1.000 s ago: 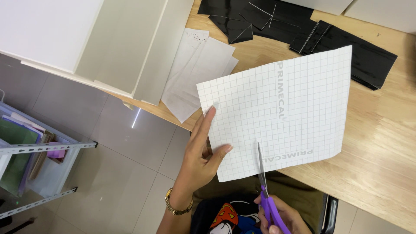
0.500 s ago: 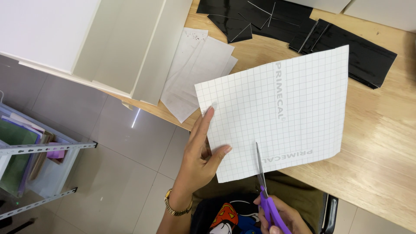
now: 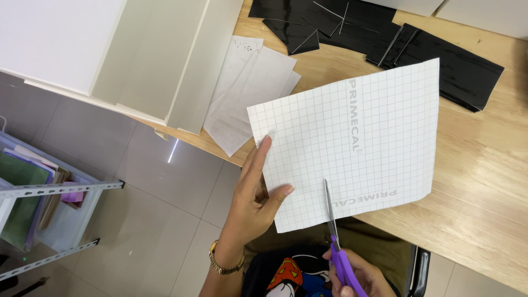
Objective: Cutting grid-patterned paper with scissors and organizing black vinyl sheets on a wooden table
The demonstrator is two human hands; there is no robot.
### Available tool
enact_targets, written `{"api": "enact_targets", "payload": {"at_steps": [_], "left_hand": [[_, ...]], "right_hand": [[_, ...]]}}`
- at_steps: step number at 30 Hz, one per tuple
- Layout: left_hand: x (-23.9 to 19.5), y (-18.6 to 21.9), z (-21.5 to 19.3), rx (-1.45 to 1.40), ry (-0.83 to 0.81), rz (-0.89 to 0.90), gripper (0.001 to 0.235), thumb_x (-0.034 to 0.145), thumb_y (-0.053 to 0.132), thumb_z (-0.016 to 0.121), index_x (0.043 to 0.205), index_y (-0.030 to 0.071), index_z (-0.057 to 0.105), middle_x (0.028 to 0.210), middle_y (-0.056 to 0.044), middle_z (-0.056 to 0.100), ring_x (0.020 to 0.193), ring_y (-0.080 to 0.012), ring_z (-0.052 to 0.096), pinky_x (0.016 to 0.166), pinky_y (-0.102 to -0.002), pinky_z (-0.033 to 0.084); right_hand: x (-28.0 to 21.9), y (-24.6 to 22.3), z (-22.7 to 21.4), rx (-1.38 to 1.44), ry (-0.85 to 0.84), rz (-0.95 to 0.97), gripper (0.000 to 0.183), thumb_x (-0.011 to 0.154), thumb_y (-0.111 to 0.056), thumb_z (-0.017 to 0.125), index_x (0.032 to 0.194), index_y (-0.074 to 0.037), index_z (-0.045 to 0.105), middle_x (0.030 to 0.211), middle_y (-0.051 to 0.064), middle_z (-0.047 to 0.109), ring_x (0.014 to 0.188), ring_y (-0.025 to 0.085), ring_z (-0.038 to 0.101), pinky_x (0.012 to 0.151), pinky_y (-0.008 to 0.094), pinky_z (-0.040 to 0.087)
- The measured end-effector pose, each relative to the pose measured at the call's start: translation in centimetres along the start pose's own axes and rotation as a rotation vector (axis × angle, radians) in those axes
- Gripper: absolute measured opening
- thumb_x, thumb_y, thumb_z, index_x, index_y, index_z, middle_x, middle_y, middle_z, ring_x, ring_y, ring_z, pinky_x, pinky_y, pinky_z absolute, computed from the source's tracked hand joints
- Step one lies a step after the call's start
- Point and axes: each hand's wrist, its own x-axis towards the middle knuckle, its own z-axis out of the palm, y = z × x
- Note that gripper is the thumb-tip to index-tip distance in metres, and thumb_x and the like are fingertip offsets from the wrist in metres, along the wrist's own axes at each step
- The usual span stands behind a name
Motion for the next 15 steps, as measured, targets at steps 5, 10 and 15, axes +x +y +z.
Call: {"api": "enact_targets", "payload": {"at_steps": [5, 10, 15], "left_hand": [[0.2, 0.1, -0.1, 0.016, 0.008, -0.013, 0.079, 0.095, 0.011, 0.070, 0.160, 0.013, 0.024, 0.169, -0.019, 0.029, 0.076, -0.0028, 0.054, 0.048, -0.015, 0.044], [0.1, 0.0, -0.1, 0.016, 0.022, -0.027, 0.080, 0.094, 0.013, 0.071, 0.160, 0.014, 0.025, 0.169, -0.017, 0.029, 0.053, -0.0037, 0.030, 0.045, -0.015, 0.036], [0.0, 0.0, 0.0, -0.025, 0.019, -0.050, 0.083, 0.093, 0.006, 0.071, 0.160, 0.014, 0.024, 0.172, -0.018, 0.023, 0.054, -0.0027, 0.029, 0.043, -0.015, 0.032]], "right_hand": [[-0.5, 0.8, 0.0, -0.144, 0.190, -0.007, 0.057, 0.081, -0.031, 0.085, 0.127, 0.002, 0.072, 0.070, 0.009, 0.057, 0.056, 0.014, 0.050, 0.052, 0.028, 0.042], [-0.4, 3.5, -2.8, -0.235, 0.111, -0.110, 0.055, 0.082, -0.014, 0.087, 0.131, 0.005, 0.068, 0.068, 0.013, 0.068, 0.059, 0.015, 0.059, 0.062, 0.027, 0.048], [-0.6, 2.1, -1.0, -0.140, 0.149, -0.136, 0.064, 0.079, -0.022, 0.091, 0.131, 0.008, 0.069, 0.064, 0.011, 0.060, 0.059, 0.016, 0.056, 0.058, 0.027, 0.042]]}}
